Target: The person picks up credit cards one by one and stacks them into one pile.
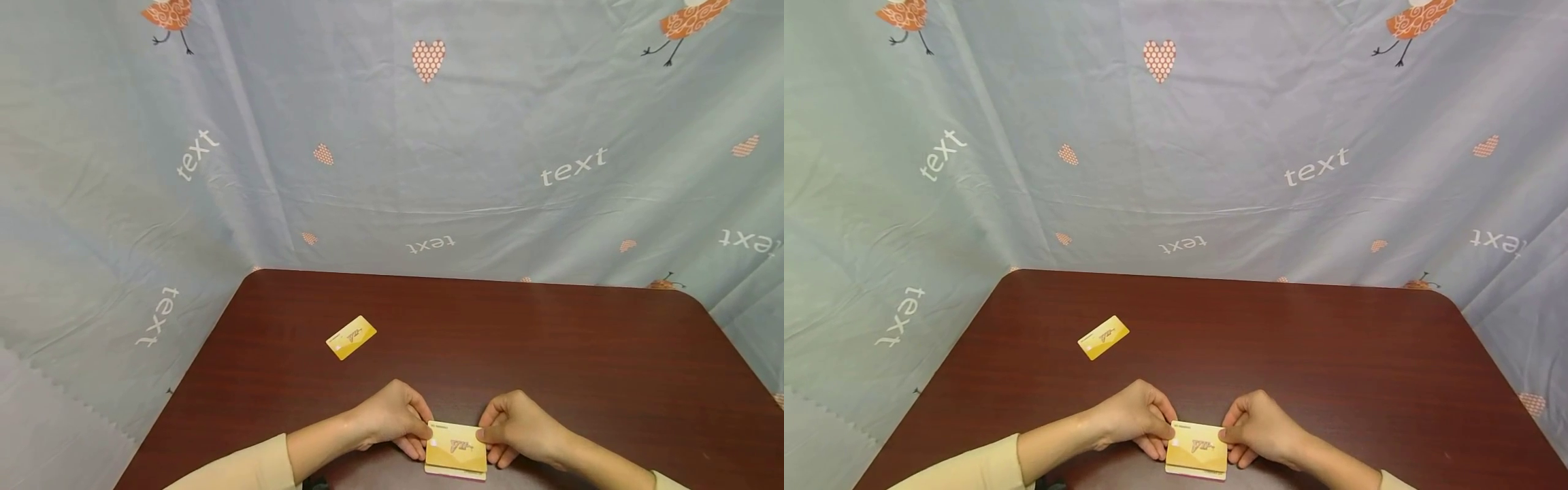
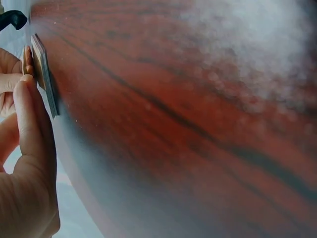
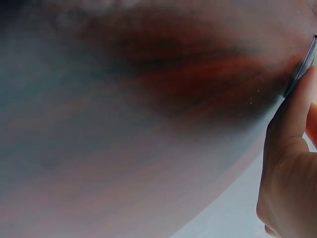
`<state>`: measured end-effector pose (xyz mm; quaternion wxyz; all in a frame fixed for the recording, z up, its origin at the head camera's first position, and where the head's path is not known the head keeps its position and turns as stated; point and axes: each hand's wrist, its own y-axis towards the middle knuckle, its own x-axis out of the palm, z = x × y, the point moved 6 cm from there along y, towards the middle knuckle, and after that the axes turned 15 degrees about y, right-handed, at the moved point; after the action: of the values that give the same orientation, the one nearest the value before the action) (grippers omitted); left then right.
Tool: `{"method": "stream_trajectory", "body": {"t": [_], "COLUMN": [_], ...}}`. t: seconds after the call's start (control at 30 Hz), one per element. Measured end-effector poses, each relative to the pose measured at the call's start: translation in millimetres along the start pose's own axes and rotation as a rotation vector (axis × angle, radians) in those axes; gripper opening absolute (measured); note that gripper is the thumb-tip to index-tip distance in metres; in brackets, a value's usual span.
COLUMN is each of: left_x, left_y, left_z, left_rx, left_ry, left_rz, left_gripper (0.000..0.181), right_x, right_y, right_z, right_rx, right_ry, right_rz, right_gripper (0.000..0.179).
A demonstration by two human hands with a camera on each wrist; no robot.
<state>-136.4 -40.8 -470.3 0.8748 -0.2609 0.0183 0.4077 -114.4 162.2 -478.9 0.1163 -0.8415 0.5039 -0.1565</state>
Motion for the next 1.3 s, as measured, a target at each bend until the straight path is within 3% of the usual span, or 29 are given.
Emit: {"method": "stream_trajectory", "body": {"t": [0.67, 1.3], "left_x": [3.7, 5.4], "left_y": [-3.1, -4.6], "left_z": [-0.5, -2.0], "left_rx": [0.029, 0.033], "left_ry": [0.048, 0.070], "left_rz": [0.019, 0.040], "left_gripper": [0.012, 0.014], "right_x": [3.9, 3.9], "right_y": [2.2, 3.6], "right_z": [0.4, 2.0], "right_rx": [-0.017, -0.024], "right_ry": [-0.077, -0.077], "right_rz": [-0.008, -0.029], "right_gripper": [0.011, 0.010]}}
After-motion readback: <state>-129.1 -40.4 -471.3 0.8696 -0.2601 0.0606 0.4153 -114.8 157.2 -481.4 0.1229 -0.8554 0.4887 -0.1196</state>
